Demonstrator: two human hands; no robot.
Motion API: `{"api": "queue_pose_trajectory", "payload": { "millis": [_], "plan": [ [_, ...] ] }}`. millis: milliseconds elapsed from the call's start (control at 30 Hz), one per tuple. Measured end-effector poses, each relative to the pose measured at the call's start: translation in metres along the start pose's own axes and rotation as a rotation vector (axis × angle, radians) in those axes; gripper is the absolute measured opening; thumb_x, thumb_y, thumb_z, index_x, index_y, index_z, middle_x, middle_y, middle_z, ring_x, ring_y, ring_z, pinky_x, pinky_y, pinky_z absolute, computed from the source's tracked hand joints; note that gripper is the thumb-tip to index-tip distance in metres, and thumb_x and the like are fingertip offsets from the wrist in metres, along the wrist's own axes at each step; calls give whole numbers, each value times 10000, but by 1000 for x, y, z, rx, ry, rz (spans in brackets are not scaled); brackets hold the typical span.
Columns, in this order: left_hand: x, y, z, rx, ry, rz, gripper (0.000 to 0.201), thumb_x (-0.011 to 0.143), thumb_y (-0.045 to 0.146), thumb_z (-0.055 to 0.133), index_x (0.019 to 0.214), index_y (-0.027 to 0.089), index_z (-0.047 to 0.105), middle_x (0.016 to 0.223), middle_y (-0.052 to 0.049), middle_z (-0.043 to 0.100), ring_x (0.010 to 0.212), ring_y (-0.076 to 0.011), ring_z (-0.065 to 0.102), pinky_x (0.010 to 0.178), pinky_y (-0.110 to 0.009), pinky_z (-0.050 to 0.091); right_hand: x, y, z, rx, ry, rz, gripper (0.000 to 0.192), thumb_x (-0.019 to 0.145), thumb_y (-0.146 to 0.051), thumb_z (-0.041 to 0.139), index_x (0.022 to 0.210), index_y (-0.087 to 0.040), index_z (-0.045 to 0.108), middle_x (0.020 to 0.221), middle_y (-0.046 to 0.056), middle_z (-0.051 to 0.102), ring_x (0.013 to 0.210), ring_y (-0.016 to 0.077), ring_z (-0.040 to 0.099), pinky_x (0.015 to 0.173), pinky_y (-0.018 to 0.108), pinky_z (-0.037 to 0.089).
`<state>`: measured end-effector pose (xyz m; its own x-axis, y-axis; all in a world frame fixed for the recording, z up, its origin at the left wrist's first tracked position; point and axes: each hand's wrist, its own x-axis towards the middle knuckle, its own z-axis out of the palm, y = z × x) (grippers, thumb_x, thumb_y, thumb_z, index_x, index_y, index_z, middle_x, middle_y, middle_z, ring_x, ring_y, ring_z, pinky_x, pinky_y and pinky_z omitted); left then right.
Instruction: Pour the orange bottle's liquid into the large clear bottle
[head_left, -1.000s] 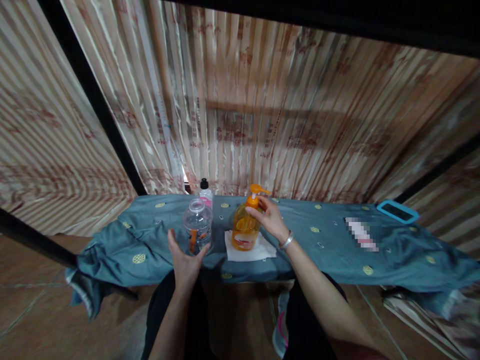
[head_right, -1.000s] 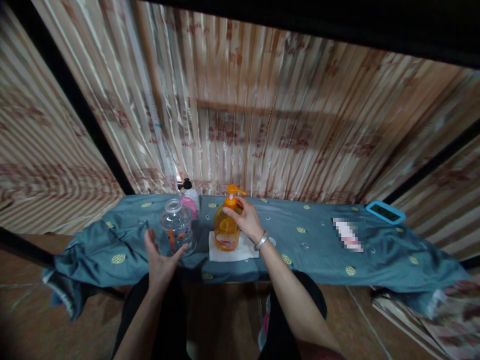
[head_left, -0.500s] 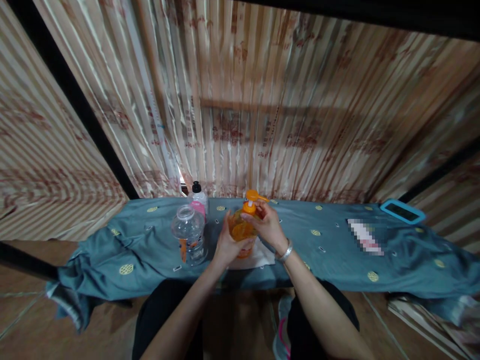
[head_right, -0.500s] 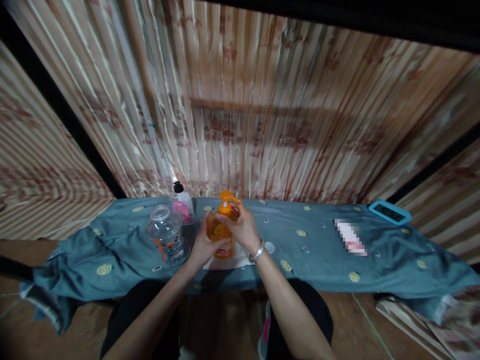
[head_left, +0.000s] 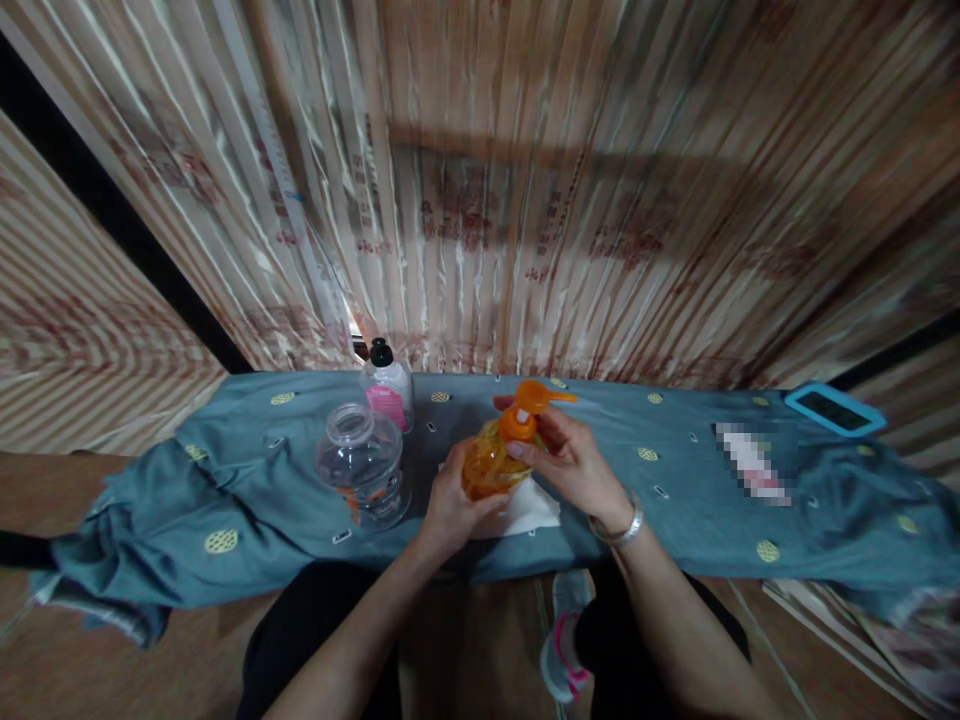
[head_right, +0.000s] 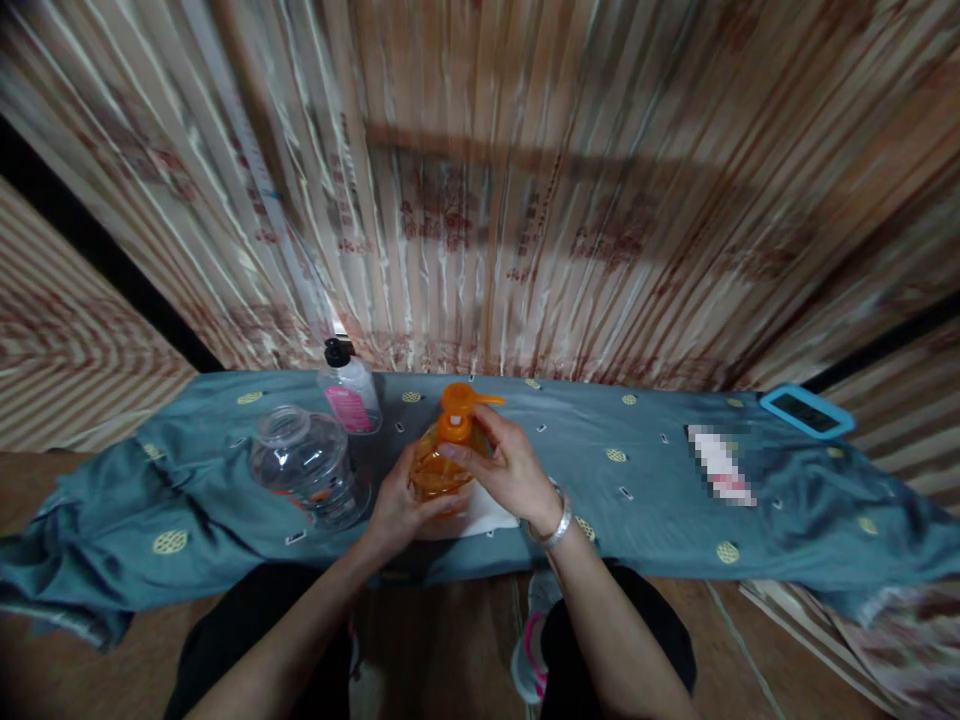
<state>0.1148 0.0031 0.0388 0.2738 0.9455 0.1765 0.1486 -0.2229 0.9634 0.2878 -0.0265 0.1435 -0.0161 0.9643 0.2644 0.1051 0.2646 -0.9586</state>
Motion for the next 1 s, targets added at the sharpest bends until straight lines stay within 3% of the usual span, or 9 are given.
{"api": "queue_pose_trajectory", "payload": {
  "millis": [167, 333, 433, 600, 800, 867, 933, 1000],
  "plan": [
    [-2, 0, -1, -43, -17, -36, 743, 615, 204, 954, 1286, 203, 635, 1264, -91, 757, 1198, -320, 733, 1105, -503, 575, 3, -6, -7, 50, -98, 41, 335, 800, -451, 924, 1096, -346, 808, 1261, 31, 820, 1173, 279, 731, 1116, 445, 510],
    [-4, -1, -1, -58, -25, -28, 766, 629, 219, 958, 1322, 214, 630, 1284, -98, 746, 1216, -326, 725, 1118, -516, 574, 7, -13, -12, 92, -210, 72, 349, 822, -513, 892, 1104, -322, 817, 1262, 62, 832, 1178, 297, 764, 1040, 435, 611],
    [-6, 0, -2, -70, -34, -6, 757, 646, 247, 957, 1329, 207, 632, 1296, -104, 737, 1207, -323, 725, 1120, -514, 575, 4, -10, -8, 117, -122, 57, 420, 783, -509, 930, 1124, -308, 789, 1315, 72, 804, 1197, 272, 758, 1053, 392, 612],
    [-8, 1, -3, -93, -36, 4, 746, 653, 263, 962, 1325, 212, 641, 1289, -103, 737, 1194, -319, 727, 1111, -519, 585, 1, -3, 0, 143, 46, 42, 502, 650, -458, 1026, 1050, -321, 756, 1133, 37, 836, 1043, 241, 794, 924, 351, 667],
    [-7, 0, -4, -79, -31, 8, 756, 649, 280, 968, 1327, 205, 642, 1314, -115, 732, 1232, -337, 714, 1130, -530, 569, -2, -17, 1, 38, -4, 23, 243, 866, -476, 876, 1076, -365, 825, 1157, 20, 851, 1147, 187, 774, 1058, 282, 593],
    [-7, -1, -3, -93, -36, 3, 761, 667, 287, 960, 1347, 200, 628, 1314, -121, 731, 1241, -339, 710, 1138, -535, 560, -3, -16, 3, 26, -12, 5, 221, 864, -494, 872, 1038, -366, 824, 1178, 16, 847, 1170, 171, 766, 1052, 250, 586],
    [-7, -2, -3, -97, -37, 4, 763, 679, 295, 953, 1360, 198, 621, 1315, -123, 729, 1255, -340, 702, 1143, -539, 554, -3, -10, 6, 73, 48, -17, 379, 726, -500, 974, 1022, -346, 795, 1195, 23, 837, 1179, 187, 762, 1049, 268, 596],
    [-6, -3, -2, -83, -37, 10, 749, 677, 295, 953, 1348, 204, 632, 1311, -118, 732, 1250, -337, 702, 1136, -536, 558, -2, -5, 8, 59, 120, -23, 553, 641, -478, 1027, 1087, -324, 739, 1184, 50, 832, 1186, 238, 756, 1056, 364, 615]
  ]
}}
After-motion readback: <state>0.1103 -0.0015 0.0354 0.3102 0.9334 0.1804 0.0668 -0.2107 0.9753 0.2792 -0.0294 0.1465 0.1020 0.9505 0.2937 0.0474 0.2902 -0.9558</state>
